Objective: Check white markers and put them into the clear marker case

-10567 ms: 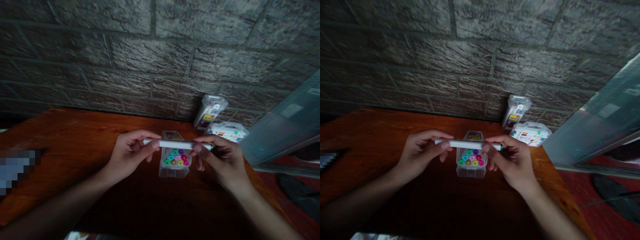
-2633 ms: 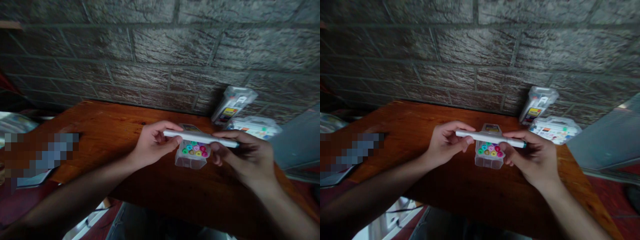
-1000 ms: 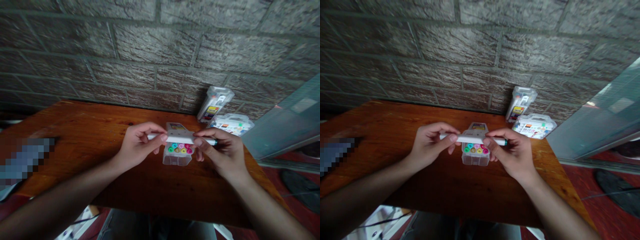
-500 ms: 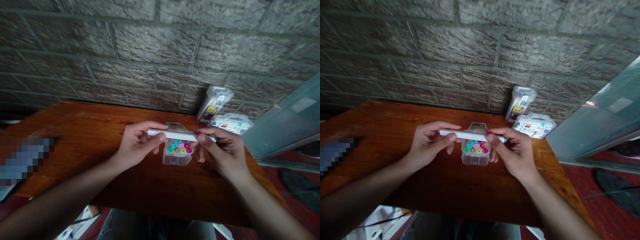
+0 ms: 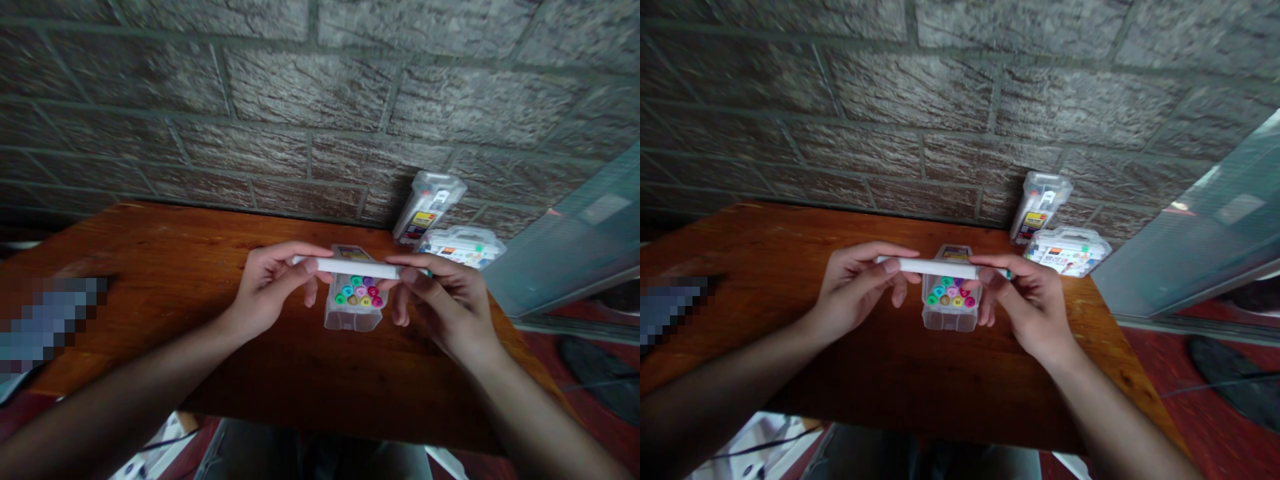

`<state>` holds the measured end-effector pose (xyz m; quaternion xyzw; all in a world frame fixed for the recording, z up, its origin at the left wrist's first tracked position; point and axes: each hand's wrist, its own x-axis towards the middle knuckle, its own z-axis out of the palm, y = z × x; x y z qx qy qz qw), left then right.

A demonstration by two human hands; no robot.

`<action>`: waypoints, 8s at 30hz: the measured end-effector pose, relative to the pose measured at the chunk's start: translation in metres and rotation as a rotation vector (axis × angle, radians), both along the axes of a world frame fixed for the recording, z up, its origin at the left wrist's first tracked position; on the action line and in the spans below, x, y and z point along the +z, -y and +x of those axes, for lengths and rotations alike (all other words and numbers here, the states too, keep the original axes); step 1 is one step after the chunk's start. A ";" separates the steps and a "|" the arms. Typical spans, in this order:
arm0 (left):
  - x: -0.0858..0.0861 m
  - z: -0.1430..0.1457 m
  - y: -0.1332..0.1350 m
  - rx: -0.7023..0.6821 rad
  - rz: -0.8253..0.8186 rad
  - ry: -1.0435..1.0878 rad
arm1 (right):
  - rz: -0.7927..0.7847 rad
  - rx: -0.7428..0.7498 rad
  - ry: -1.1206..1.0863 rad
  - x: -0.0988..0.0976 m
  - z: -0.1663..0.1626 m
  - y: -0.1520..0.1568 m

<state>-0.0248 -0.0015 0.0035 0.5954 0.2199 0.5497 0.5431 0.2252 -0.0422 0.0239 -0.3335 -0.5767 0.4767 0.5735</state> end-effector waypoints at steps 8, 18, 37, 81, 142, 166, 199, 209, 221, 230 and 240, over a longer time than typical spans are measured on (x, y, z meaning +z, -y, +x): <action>-0.001 0.001 -0.002 0.101 0.048 -0.032 | 0.028 -0.113 0.020 0.001 -0.001 -0.001; 0.005 0.003 -0.003 0.081 -0.045 0.064 | -0.018 -0.075 0.000 0.004 0.000 0.000; 0.008 0.001 -0.001 -0.037 -0.038 0.177 | -0.057 -0.013 -0.112 0.009 0.001 -0.001; 0.009 0.008 0.004 0.184 0.160 -0.152 | 0.061 -0.175 0.100 -0.002 -0.003 -0.001; 0.009 0.003 -0.002 0.010 -0.039 0.178 | -0.100 -0.052 -0.099 0.011 0.002 -0.002; 0.010 0.000 -0.001 -0.081 -0.072 0.228 | -0.120 0.061 -0.210 0.011 0.005 0.000; 0.003 0.001 -0.001 0.162 0.107 -0.082 | 0.099 -0.163 0.082 0.000 0.003 -0.002; 0.009 0.006 0.005 0.247 0.174 -0.185 | 0.122 -0.243 0.166 0.003 -0.003 0.000; 0.009 0.006 0.004 0.238 0.141 -0.196 | 0.133 -0.221 0.130 0.000 -0.003 -0.001; 0.011 0.006 0.005 0.178 0.063 -0.140 | 0.056 -0.179 0.080 0.003 0.000 -0.003; 0.009 0.005 0.003 0.138 0.072 -0.110 | 0.020 -0.158 0.057 -0.001 0.003 -0.005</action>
